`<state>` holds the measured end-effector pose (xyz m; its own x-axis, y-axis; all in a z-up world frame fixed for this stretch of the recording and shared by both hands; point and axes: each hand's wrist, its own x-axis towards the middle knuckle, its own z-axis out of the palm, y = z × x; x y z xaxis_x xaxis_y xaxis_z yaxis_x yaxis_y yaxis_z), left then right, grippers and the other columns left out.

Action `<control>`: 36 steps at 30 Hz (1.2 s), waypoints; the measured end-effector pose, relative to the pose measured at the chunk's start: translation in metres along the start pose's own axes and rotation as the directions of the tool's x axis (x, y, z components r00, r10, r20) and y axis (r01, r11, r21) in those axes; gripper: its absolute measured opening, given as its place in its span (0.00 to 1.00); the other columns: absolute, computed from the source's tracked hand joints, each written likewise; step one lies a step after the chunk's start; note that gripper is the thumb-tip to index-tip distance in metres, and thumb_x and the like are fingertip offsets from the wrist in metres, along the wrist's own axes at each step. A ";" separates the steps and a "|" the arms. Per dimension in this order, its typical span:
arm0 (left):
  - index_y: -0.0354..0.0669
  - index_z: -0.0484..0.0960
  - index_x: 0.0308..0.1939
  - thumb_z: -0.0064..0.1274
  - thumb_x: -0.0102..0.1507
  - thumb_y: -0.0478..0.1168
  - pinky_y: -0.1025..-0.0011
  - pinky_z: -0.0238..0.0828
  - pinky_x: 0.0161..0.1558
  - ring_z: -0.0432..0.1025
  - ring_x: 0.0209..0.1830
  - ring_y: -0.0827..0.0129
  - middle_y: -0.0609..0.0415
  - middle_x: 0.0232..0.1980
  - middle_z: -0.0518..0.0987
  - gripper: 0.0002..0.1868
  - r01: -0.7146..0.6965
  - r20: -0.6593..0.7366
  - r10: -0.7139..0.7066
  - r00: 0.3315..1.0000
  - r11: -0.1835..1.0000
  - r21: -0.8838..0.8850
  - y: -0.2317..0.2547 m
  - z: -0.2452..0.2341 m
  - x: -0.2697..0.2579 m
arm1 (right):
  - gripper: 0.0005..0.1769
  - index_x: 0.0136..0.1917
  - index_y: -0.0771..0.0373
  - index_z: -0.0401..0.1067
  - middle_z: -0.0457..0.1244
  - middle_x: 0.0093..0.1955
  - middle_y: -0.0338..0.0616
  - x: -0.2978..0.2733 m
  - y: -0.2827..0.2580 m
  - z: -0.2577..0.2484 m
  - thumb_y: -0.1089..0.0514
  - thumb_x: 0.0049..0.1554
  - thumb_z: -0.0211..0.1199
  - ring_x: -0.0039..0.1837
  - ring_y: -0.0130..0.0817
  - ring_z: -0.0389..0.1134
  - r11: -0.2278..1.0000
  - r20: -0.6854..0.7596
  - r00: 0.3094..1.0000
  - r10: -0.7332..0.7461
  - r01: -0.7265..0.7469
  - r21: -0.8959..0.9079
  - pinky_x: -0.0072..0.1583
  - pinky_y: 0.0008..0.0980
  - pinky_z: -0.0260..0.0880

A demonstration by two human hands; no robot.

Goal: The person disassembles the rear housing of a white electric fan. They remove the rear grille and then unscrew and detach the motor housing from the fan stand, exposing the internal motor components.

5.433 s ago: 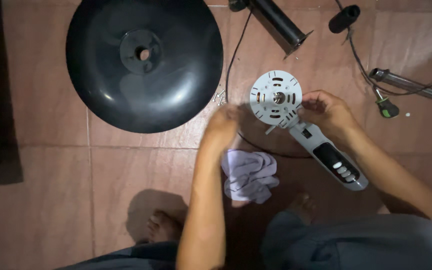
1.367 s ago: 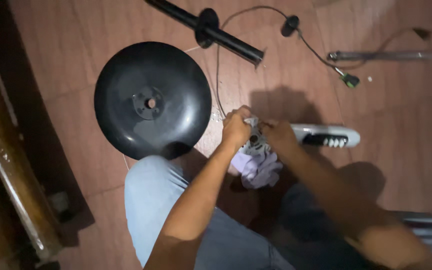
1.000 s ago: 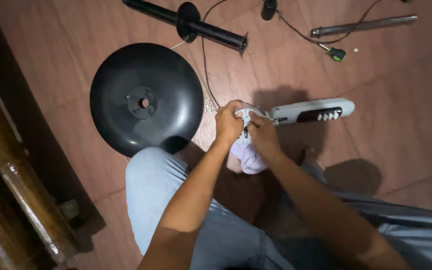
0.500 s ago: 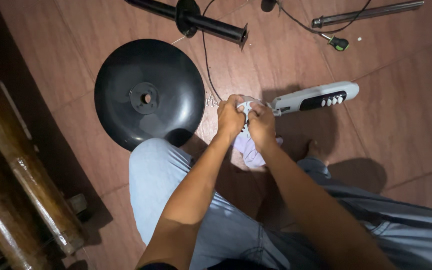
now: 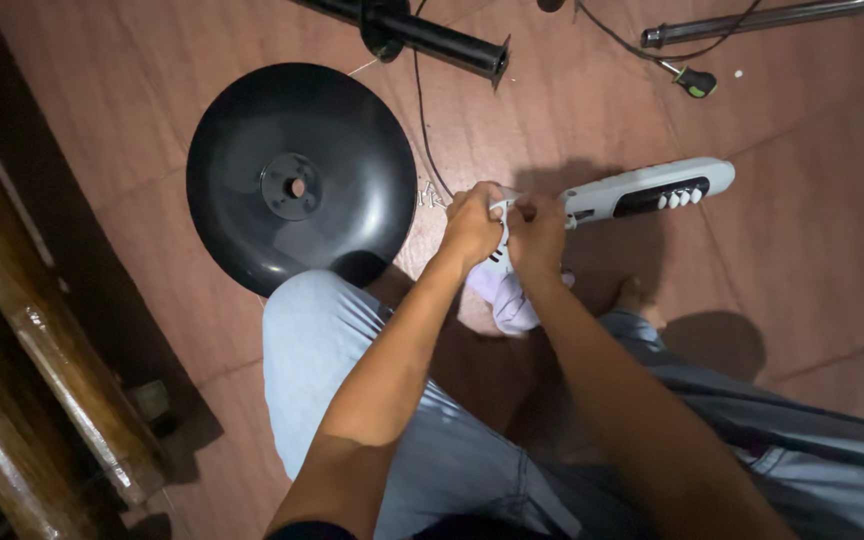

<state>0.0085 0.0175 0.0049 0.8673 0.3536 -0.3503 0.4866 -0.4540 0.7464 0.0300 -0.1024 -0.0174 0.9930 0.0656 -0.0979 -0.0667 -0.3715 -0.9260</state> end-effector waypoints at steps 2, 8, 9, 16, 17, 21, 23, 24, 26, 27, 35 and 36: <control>0.44 0.80 0.49 0.55 0.60 0.36 0.53 0.69 0.58 0.72 0.56 0.39 0.33 0.51 0.79 0.13 0.032 0.026 -0.033 0.999 0.999 0.019 0.003 -0.001 0.004 | 0.05 0.41 0.71 0.75 0.69 0.37 0.53 0.002 0.001 0.001 0.65 0.54 0.64 0.40 0.40 0.71 1.000 -0.021 1.000 -0.022 0.022 -0.014 0.45 0.38 0.70; 0.41 0.82 0.47 0.55 0.59 0.39 0.55 0.71 0.58 0.75 0.55 0.41 0.35 0.50 0.82 0.13 0.109 0.025 -0.111 0.994 0.993 0.045 0.009 -0.001 0.001 | 0.06 0.39 0.70 0.76 0.68 0.37 0.54 -0.001 0.010 0.008 0.63 0.53 0.65 0.40 0.42 0.71 0.998 -0.097 0.995 -0.010 0.003 -0.065 0.46 0.39 0.69; 0.41 0.82 0.47 0.55 0.59 0.40 0.56 0.72 0.59 0.76 0.56 0.42 0.35 0.50 0.82 0.13 0.117 0.036 -0.119 0.992 0.992 0.046 0.008 0.000 -0.001 | 0.06 0.39 0.70 0.76 0.68 0.37 0.54 -0.003 0.011 0.009 0.63 0.53 0.66 0.41 0.42 0.71 0.998 -0.111 0.994 0.005 -0.013 -0.067 0.46 0.39 0.70; 0.39 0.80 0.48 0.61 0.54 0.35 0.55 0.71 0.57 0.74 0.55 0.40 0.32 0.50 0.80 0.18 -0.012 -0.096 0.011 0.995 1.000 -0.013 -0.002 0.019 -0.013 | 0.07 0.41 0.69 0.74 0.69 0.41 0.53 -0.015 0.018 0.012 0.62 0.53 0.67 0.44 0.42 0.70 0.983 -0.219 0.965 0.147 -0.167 -0.075 0.49 0.38 0.70; 0.39 0.80 0.49 0.60 0.54 0.33 0.54 0.71 0.57 0.74 0.54 0.40 0.32 0.51 0.79 0.19 -0.021 -0.102 0.019 0.995 1.000 -0.013 -0.004 0.025 -0.013 | 0.07 0.42 0.69 0.74 0.68 0.42 0.53 -0.015 0.021 0.010 0.62 0.53 0.67 0.44 0.42 0.70 0.988 -0.233 0.966 0.115 -0.135 -0.071 0.49 0.38 0.70; 0.37 0.79 0.48 0.56 0.50 0.27 0.52 0.69 0.54 0.72 0.52 0.38 0.32 0.49 0.78 0.22 -0.048 -0.119 0.042 0.992 0.998 -0.047 -0.009 0.038 -0.019 | 0.08 0.45 0.68 0.74 0.68 0.42 0.48 -0.017 0.029 0.002 0.62 0.54 0.68 0.44 0.35 0.69 0.982 -0.223 0.957 0.187 -0.180 0.051 0.49 0.34 0.70; 0.37 0.79 0.49 0.52 0.52 0.25 0.52 0.69 0.53 0.72 0.51 0.38 0.32 0.49 0.77 0.21 -0.094 -0.143 0.082 0.986 0.993 -0.078 -0.007 0.040 -0.028 | 0.07 0.46 0.68 0.75 0.69 0.42 0.46 -0.021 0.029 -0.001 0.62 0.54 0.67 0.44 0.32 0.69 0.955 -0.210 0.935 0.286 -0.258 0.148 0.49 0.32 0.71; 0.36 0.78 0.49 0.50 0.53 0.24 0.51 0.69 0.53 0.72 0.51 0.38 0.32 0.49 0.77 0.20 -0.118 -0.156 0.102 0.982 0.989 -0.093 -0.005 0.041 -0.032 | 0.07 0.46 0.67 0.76 0.69 0.42 0.45 -0.024 0.028 -0.004 0.62 0.54 0.67 0.44 0.31 0.69 0.935 -0.200 0.922 0.333 -0.295 0.196 0.49 0.30 0.71; 0.35 0.78 0.49 0.49 0.52 0.23 0.51 0.69 0.52 0.72 0.50 0.39 0.32 0.48 0.77 0.21 -0.145 -0.188 0.126 0.974 0.986 -0.088 -0.001 0.044 -0.039 | 0.06 0.47 0.68 0.75 0.69 0.42 0.44 -0.029 0.028 -0.008 0.63 0.56 0.65 0.44 0.31 0.69 0.881 -0.127 0.914 0.386 -0.325 0.344 0.47 0.30 0.70; 0.34 0.78 0.48 0.49 0.51 0.23 0.51 0.69 0.52 0.71 0.50 0.39 0.33 0.48 0.77 0.21 -0.158 -0.202 0.138 0.970 0.984 -0.087 0.001 0.045 -0.041 | 0.06 0.47 0.68 0.74 0.68 0.43 0.44 -0.031 0.029 -0.011 0.63 0.57 0.64 0.43 0.31 0.68 0.845 -0.089 0.908 0.410 -0.341 0.412 0.46 0.30 0.70; 0.35 0.77 0.50 0.51 0.52 0.23 0.54 0.67 0.56 0.68 0.53 0.41 0.35 0.49 0.76 0.21 -0.169 -0.206 0.164 0.965 0.986 -0.007 0.001 0.050 -0.042 | 0.06 0.50 0.67 0.73 0.67 0.46 0.43 -0.030 0.047 -0.007 0.65 0.58 0.65 0.47 0.29 0.68 0.730 -0.014 0.898 0.440 -0.348 0.589 0.49 0.28 0.70; 0.36 0.77 0.50 0.52 0.52 0.23 0.54 0.67 0.56 0.68 0.53 0.41 0.36 0.49 0.76 0.21 -0.187 -0.223 0.183 0.958 0.982 0.005 0.001 0.051 -0.040 | 0.06 0.50 0.66 0.73 0.67 0.46 0.43 -0.028 0.049 -0.005 0.65 0.58 0.65 0.47 0.29 0.68 0.706 -0.001 0.907 0.422 -0.328 0.628 0.50 0.28 0.71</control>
<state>-0.0203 -0.0389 -0.0099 0.8960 0.4380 -0.0728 0.3168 -0.5157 0.7960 -0.0002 -0.1274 -0.0586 0.8723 -0.0984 -0.4790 -0.4336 0.2973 -0.8507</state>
